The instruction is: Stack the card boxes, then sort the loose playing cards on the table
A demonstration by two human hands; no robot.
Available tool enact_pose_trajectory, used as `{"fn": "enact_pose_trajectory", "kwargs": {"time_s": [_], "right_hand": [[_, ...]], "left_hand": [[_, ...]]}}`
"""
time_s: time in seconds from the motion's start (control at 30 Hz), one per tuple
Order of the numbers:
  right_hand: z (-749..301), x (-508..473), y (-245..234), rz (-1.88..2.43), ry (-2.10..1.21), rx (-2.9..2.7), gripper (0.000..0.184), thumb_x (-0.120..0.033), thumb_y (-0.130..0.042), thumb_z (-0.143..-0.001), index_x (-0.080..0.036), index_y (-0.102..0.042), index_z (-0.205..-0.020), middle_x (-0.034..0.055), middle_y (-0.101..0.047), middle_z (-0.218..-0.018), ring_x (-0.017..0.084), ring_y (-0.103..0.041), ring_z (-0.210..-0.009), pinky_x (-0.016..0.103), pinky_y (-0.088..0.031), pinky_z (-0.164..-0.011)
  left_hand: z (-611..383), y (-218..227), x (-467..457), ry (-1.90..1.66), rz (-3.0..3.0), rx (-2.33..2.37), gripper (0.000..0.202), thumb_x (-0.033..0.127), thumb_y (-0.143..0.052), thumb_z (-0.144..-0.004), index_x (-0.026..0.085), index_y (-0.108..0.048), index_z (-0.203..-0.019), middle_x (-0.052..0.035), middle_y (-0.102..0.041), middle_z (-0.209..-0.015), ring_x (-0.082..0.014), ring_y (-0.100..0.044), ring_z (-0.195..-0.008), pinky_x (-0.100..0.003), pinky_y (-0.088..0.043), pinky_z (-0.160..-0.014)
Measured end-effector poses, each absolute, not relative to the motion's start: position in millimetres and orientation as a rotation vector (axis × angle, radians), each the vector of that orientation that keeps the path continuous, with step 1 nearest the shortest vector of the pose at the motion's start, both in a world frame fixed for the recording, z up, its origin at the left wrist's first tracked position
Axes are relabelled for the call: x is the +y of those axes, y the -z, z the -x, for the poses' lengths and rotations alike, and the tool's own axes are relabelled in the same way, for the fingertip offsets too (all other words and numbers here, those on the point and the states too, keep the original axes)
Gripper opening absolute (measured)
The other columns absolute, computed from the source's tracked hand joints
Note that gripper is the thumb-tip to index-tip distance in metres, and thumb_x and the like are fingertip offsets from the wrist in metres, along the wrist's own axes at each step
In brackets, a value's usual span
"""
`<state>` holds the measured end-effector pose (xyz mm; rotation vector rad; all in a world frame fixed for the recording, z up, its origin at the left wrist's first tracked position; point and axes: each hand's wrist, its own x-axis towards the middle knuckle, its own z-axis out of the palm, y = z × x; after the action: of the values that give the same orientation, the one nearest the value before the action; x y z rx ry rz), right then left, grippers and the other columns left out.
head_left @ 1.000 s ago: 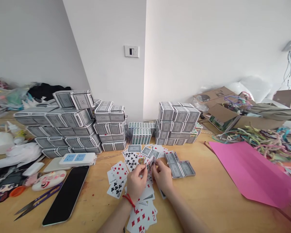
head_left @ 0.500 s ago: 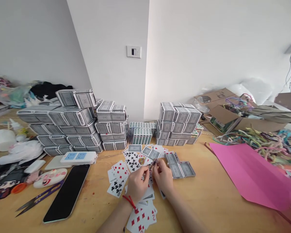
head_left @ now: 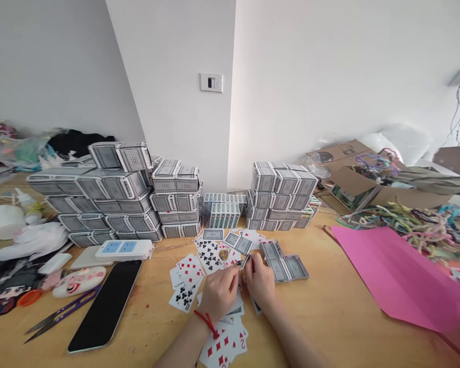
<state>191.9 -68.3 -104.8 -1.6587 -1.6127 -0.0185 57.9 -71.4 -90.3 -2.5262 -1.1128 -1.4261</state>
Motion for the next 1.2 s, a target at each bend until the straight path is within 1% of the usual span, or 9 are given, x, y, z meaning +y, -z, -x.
{"fn": "enact_pose_trajectory", "kwargs": {"time_s": [0.13, 0.23, 0.37, 0.43, 0.57, 0.63, 0.8, 0.97, 1.2], "right_hand": [[-193.1, -68.5, 104.0, 1.659, -0.014, -1.608, 0.022, -0.027, -0.033, -0.082, -0.021, -0.045, -0.065, -0.0039, -0.047, -0.042, 0.012, -0.043, -0.036, 0.021, -0.025, -0.040], [-192.3, -69.5, 102.2, 1.650, -0.062, -1.568, 0.024, -0.029, -0.033, -0.082, -0.021, -0.046, -0.064, -0.0037, -0.048, -0.042, 0.012, -0.042, -0.037, 0.021, -0.027, -0.041], [-189.7, -70.3, 99.8, 1.588, -0.250, -1.555, 0.021, -0.033, -0.034, -0.083, -0.020, -0.050, -0.079, -0.0035, -0.052, -0.048, 0.012, -0.046, -0.040, 0.020, -0.033, -0.044], [-188.5, -69.9, 99.8, 1.566, -0.302, -1.561, 0.021, -0.033, -0.034, -0.083, -0.019, -0.050, -0.083, -0.0035, -0.053, -0.049, 0.012, -0.047, -0.040, 0.020, -0.034, -0.045], [-187.3, -68.0, 101.5, 1.549, -0.362, -1.524, 0.021, -0.033, -0.035, -0.083, -0.019, -0.050, -0.083, -0.0025, -0.055, -0.054, 0.012, -0.047, -0.041, 0.020, -0.034, -0.045], [-187.1, -67.3, 102.1, 1.537, -0.396, -1.530, 0.021, -0.032, -0.036, -0.082, -0.018, -0.052, -0.084, -0.0025, -0.054, -0.053, 0.012, -0.047, -0.041, 0.020, -0.034, -0.044], [-186.6, -67.0, 101.5, 1.572, -0.360, -1.488, 0.025, -0.031, -0.036, -0.081, -0.017, -0.057, -0.084, -0.0014, -0.055, -0.051, 0.011, -0.046, -0.040, 0.021, -0.035, -0.044], [-186.7, -67.6, 97.1, 1.574, -0.413, -1.508, 0.025, -0.032, -0.037, -0.080, -0.017, -0.057, -0.082, -0.0034, -0.050, -0.044, 0.012, -0.043, -0.036, 0.021, -0.034, -0.042], [-183.2, -69.1, 96.0, 1.596, -0.417, -1.480, 0.019, -0.032, -0.040, -0.079, -0.018, -0.054, -0.076, -0.0068, -0.042, -0.042, 0.010, -0.039, -0.037, 0.021, -0.031, -0.042]], "left_hand": [[-58.1, 90.8, -71.9, 1.398, 2.523, -1.131, 0.017, 0.010, -0.045, -0.079, 0.019, -0.058, -0.087, -0.0042, -0.069, -0.073, -0.0147, -0.065, -0.062, -0.023, -0.049, -0.057], [-58.9, 89.9, -72.5, 1.449, 2.492, -1.185, 0.016, 0.011, -0.047, -0.079, 0.019, -0.058, -0.086, -0.0034, -0.069, -0.070, -0.0139, -0.064, -0.057, -0.022, -0.048, -0.055], [-58.6, 87.8, -72.4, 1.541, 2.477, -1.324, 0.012, 0.013, -0.048, -0.079, 0.019, -0.058, -0.083, -0.0029, -0.069, -0.069, -0.0129, -0.064, -0.058, -0.020, -0.048, -0.056], [-57.7, 87.5, -71.7, 1.570, 2.471, -1.391, 0.012, 0.014, -0.047, -0.080, 0.019, -0.058, -0.082, -0.0022, -0.068, -0.067, -0.0130, -0.064, -0.059, -0.020, -0.048, -0.057], [-57.0, 88.5, -70.1, 1.622, 2.462, -1.471, 0.012, 0.018, -0.047, -0.080, 0.020, -0.059, -0.081, -0.0019, -0.068, -0.069, -0.0131, -0.064, -0.059, -0.021, -0.049, -0.057], [-57.3, 89.4, -69.7, 1.629, 2.467, -1.511, 0.013, 0.020, -0.046, -0.081, 0.020, -0.059, -0.080, -0.0022, -0.068, -0.069, -0.0134, -0.064, -0.058, -0.021, -0.049, -0.057], [-57.3, 91.6, -69.0, 1.697, 2.481, -1.557, 0.013, 0.022, -0.046, -0.081, 0.020, -0.059, -0.082, -0.0029, -0.068, -0.071, -0.0144, -0.065, -0.062, -0.022, -0.050, -0.059], [-56.8, 92.8, -67.5, 1.744, 2.491, -1.588, 0.013, 0.024, -0.047, -0.080, 0.021, -0.060, -0.080, -0.0032, -0.068, -0.070, -0.0148, -0.065, -0.061, -0.022, -0.051, -0.059], [-58.9, 91.9, -68.1, 1.872, 2.458, -1.674, 0.011, 0.025, -0.049, -0.078, 0.020, -0.059, -0.080, -0.0028, -0.068, -0.069, -0.0148, -0.065, -0.061, -0.022, -0.051, -0.059]]}}
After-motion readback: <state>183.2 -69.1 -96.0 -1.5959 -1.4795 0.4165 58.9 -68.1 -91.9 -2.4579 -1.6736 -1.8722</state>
